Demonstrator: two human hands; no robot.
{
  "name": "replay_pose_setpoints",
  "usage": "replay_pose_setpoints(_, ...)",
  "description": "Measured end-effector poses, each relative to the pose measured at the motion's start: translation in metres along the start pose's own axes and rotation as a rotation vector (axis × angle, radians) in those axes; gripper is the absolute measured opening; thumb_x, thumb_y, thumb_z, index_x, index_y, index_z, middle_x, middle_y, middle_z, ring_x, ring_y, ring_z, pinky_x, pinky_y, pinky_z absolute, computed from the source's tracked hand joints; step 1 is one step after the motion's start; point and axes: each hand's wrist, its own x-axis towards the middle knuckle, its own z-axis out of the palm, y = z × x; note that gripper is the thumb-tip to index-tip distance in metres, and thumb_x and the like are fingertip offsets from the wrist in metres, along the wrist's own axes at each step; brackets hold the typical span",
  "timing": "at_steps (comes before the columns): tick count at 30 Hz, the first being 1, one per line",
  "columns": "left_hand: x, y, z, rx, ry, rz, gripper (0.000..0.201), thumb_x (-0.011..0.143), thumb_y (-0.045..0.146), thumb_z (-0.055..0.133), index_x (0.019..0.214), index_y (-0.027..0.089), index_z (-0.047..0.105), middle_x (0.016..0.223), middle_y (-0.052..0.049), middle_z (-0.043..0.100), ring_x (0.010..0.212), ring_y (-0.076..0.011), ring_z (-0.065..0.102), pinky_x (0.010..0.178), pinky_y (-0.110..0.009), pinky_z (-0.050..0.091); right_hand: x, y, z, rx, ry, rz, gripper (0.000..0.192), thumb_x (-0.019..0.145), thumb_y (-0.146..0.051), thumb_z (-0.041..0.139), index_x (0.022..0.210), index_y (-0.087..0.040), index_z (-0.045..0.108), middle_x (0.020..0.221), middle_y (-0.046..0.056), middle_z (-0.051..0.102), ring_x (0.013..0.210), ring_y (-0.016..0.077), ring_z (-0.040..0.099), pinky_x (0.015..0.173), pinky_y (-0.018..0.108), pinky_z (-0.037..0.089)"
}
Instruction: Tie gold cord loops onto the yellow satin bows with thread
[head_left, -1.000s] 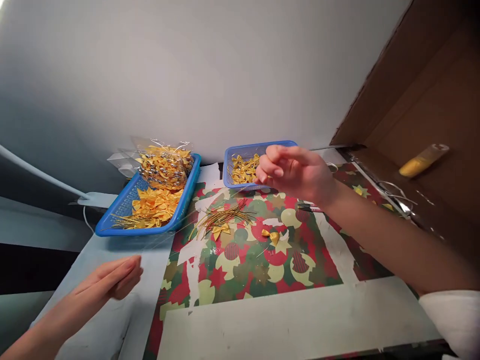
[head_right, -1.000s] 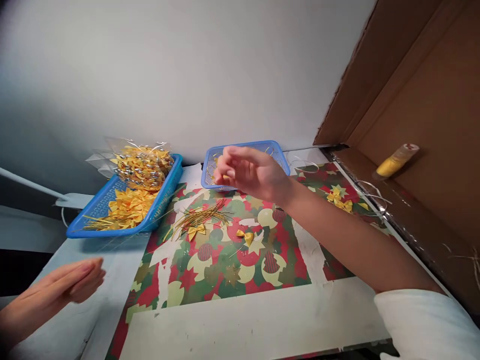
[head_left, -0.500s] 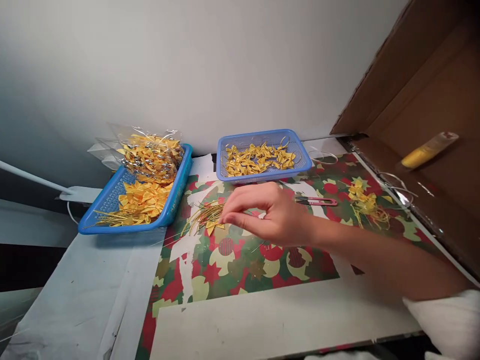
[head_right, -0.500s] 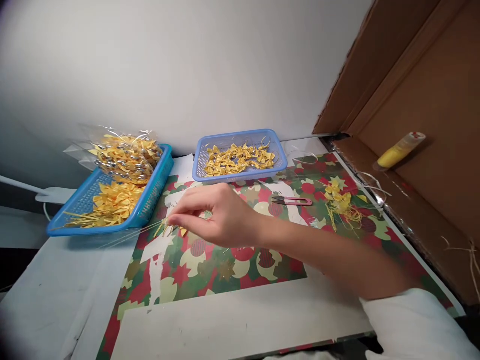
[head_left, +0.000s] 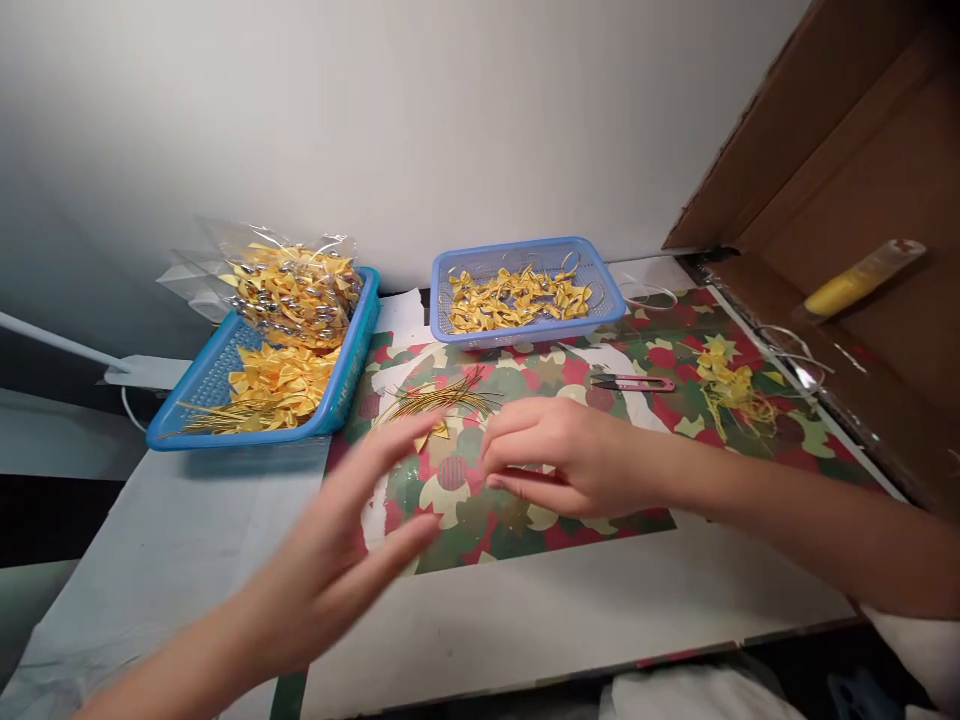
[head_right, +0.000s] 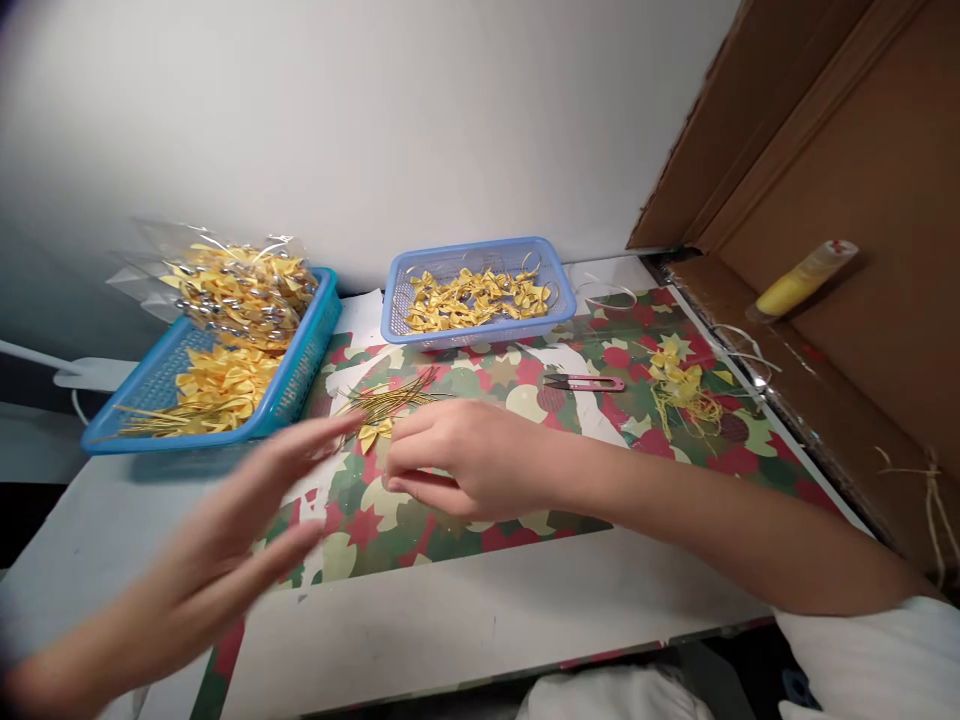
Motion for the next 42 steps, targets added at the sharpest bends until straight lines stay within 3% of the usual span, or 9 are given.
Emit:
replay_pose_setpoints(2, 0.019, -0.001, 0.04, -0.071, -0.382, -0.057, 0.024, 0.093, 0.043, 0.053, 0.099, 0.024, 0.065, 0.095, -0.006, 0.064, 0.098, -0.0225, 0.058, 0.082, -0.031, 0.049, -0.007, 0.0, 0.003, -0.067, 0.02, 0.021, 0.025, 0.095, -0.016, 0.044, 0.075, -0.018, 0.06, 0.073, 0.004, 0.062, 0.071, 0.0155, 0.051, 0.068, 0.029, 0.042)
replay_pose_setpoints(4, 0.031, -0.01, 0.068, -0.176, -0.515, -0.116, 0.041, 0.098, 0.048, 0.036, 0.074, 0.02, 0.054, 0.068, -0.001, 0.051, 0.066, -0.0153, 0.049, 0.061, -0.027, 0.042, -0.017, 0.003, 0.008, -0.059, 0.06, 0.077, 0.026, 0.095, -0.016, 0.045, 0.074, -0.018, 0.06, 0.07, 0.003, 0.06, 0.07, 0.0155, 0.05, 0.068, 0.029, 0.042)
replay_pose_setpoints(11, 0.032, -0.053, 0.084, -0.101, -0.177, -0.084, 0.044, 0.099, 0.051, 0.032, 0.067, 0.02, 0.032, 0.063, 0.004, 0.026, 0.057, -0.0121, 0.025, 0.053, -0.027, 0.022, -0.054, 0.024, 0.038, 0.12, 0.313, 0.351, 0.026, 0.091, -0.017, 0.055, 0.116, -0.022, 0.058, 0.105, 0.004, 0.067, 0.092, 0.0153, 0.059, 0.081, 0.031, 0.047)
replay_pose_setpoints(15, 0.034, -0.06, 0.085, -0.17, -0.047, -0.099, 0.045, 0.099, 0.05, 0.034, 0.065, 0.02, 0.033, 0.061, 0.004, 0.03, 0.057, -0.012, 0.028, 0.053, -0.027, 0.023, -0.053, 0.03, 0.051, -0.267, 0.071, 0.401, 0.004, 0.089, -0.02, 0.062, 0.09, -0.018, 0.065, 0.097, 0.005, 0.068, 0.094, 0.0202, 0.054, 0.083, 0.037, 0.039)
replay_pose_setpoints(20, 0.038, -0.059, 0.089, -0.376, 0.01, -0.186, 0.047, 0.095, 0.053, 0.042, 0.062, 0.021, 0.031, 0.059, 0.005, 0.026, 0.053, -0.0105, 0.023, 0.048, -0.026, 0.019, -0.03, 0.028, 0.053, -0.626, -0.257, 0.367, 0.012, 0.09, -0.012, 0.055, 0.081, -0.016, 0.064, 0.088, 0.006, 0.065, 0.087, 0.0212, 0.052, 0.077, 0.039, 0.034)
replay_pose_setpoints(28, 0.039, -0.062, 0.087, -0.683, 0.03, -0.283, 0.043, 0.09, 0.05, 0.045, 0.065, 0.021, 0.025, 0.059, 0.008, 0.02, 0.05, -0.0082, 0.012, 0.046, -0.022, 0.011, -0.035, 0.031, 0.07, -0.838, -0.252, 0.152, 0.026, 0.091, -0.005, 0.04, 0.081, -0.015, 0.062, 0.08, 0.008, 0.061, 0.074, 0.0206, 0.049, 0.076, 0.04, 0.036)
replay_pose_setpoints(31, 0.039, -0.064, 0.087, -0.737, 0.015, -0.275, 0.041, 0.091, 0.047, 0.046, 0.067, 0.021, 0.026, 0.06, 0.008, 0.02, 0.05, -0.0077, 0.012, 0.045, -0.021, 0.012, -0.04, 0.028, 0.065, -0.643, -0.167, 0.314, 0.025, 0.095, -0.01, 0.038, 0.082, -0.017, 0.057, 0.084, 0.008, 0.06, 0.08, 0.0207, 0.05, 0.078, 0.04, 0.038)
replay_pose_setpoints(35, 0.039, -0.056, 0.091, -0.765, -0.02, -0.318, 0.039, 0.086, 0.047, 0.059, 0.072, 0.02, 0.034, 0.06, 0.009, 0.022, 0.05, -0.0067, 0.015, 0.045, -0.018, 0.016, -0.038, 0.021, 0.054, 0.139, 0.233, 0.574, 0.023, 0.101, -0.027, 0.035, 0.081, -0.02, 0.044, 0.083, 0.002, 0.051, 0.076, 0.015, 0.046, 0.073, 0.031, 0.041)
replay_pose_setpoints(42, 0.053, -0.024, 0.112, -0.747, -0.187, -0.238, 0.038, 0.077, 0.052, 0.071, 0.09, 0.019, 0.057, 0.055, 0.01, 0.026, 0.048, -0.0053, 0.019, 0.044, -0.018, 0.018, -0.032, 0.029, 0.067, 0.884, 0.715, 0.652, 0.033, 0.092, -0.052, 0.052, 0.082, -0.022, 0.046, 0.074, -0.002, 0.038, 0.067, 0.0129, 0.036, 0.063, 0.025, 0.039)
